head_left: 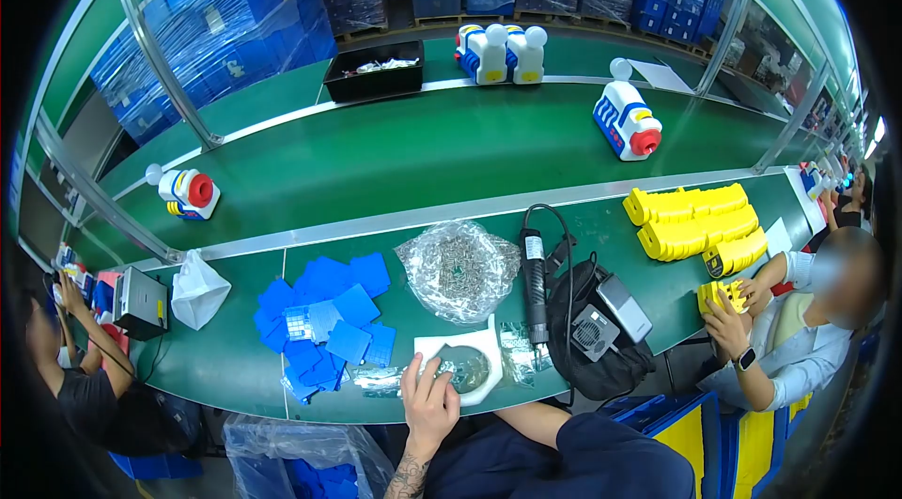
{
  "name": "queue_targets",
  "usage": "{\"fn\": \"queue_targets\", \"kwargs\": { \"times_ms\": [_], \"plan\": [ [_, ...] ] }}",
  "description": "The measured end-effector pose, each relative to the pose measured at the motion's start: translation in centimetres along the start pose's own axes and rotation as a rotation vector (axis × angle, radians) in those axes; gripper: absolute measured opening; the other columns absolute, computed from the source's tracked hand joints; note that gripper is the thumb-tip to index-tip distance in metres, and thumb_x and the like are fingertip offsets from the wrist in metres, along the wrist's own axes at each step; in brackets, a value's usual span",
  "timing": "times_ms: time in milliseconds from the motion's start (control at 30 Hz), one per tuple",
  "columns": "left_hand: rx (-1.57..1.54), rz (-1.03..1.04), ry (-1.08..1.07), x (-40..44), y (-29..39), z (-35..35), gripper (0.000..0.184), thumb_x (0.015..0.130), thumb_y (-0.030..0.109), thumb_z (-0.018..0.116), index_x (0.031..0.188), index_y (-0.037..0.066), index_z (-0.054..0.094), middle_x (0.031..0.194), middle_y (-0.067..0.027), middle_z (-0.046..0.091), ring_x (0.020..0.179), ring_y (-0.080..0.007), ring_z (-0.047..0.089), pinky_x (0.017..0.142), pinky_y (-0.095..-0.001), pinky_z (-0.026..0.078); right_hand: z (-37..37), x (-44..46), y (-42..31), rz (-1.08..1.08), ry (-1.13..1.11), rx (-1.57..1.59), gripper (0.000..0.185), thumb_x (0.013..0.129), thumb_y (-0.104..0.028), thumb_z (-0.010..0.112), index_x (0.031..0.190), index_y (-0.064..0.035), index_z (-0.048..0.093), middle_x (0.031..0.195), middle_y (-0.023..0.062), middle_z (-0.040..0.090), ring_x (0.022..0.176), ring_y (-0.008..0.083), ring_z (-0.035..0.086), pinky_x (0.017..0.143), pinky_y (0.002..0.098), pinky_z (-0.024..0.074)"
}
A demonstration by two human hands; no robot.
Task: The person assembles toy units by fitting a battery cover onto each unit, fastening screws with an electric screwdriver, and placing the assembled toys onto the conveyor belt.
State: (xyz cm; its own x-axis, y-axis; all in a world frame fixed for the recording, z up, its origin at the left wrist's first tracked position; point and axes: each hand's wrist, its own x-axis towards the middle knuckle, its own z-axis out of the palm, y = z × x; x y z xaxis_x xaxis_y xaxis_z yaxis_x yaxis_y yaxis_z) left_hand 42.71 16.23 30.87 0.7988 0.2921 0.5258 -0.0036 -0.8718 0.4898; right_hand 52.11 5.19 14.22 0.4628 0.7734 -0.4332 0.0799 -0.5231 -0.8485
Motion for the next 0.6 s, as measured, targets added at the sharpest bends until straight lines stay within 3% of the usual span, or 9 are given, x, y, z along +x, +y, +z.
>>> {"fn": "queue_targets", "kwargs": {
  "times_ms": [600],
  "plan": [
    [0.005, 0.0, 0.007, 0.1, 0.05, -0.07, 0.017, 0.072, 0.005, 0.061, 0.088, 0.002, 0.065, 0.113, -0.0136, 0.059, 0.12, -0.0381, 0.047, 0.094, -0.0509, 0.039, 0.02, -0.25, -0.18, -0.038, 0.017, -0.046, 0.036, 0.091, -0.025, 0.054, 0.12, -0.0032, 0.056, 0.101, 0.0189, 0.064, 0.087, 0.0317, 0.066, 0.074, 0.0409, 0.0555]
  ]
}}
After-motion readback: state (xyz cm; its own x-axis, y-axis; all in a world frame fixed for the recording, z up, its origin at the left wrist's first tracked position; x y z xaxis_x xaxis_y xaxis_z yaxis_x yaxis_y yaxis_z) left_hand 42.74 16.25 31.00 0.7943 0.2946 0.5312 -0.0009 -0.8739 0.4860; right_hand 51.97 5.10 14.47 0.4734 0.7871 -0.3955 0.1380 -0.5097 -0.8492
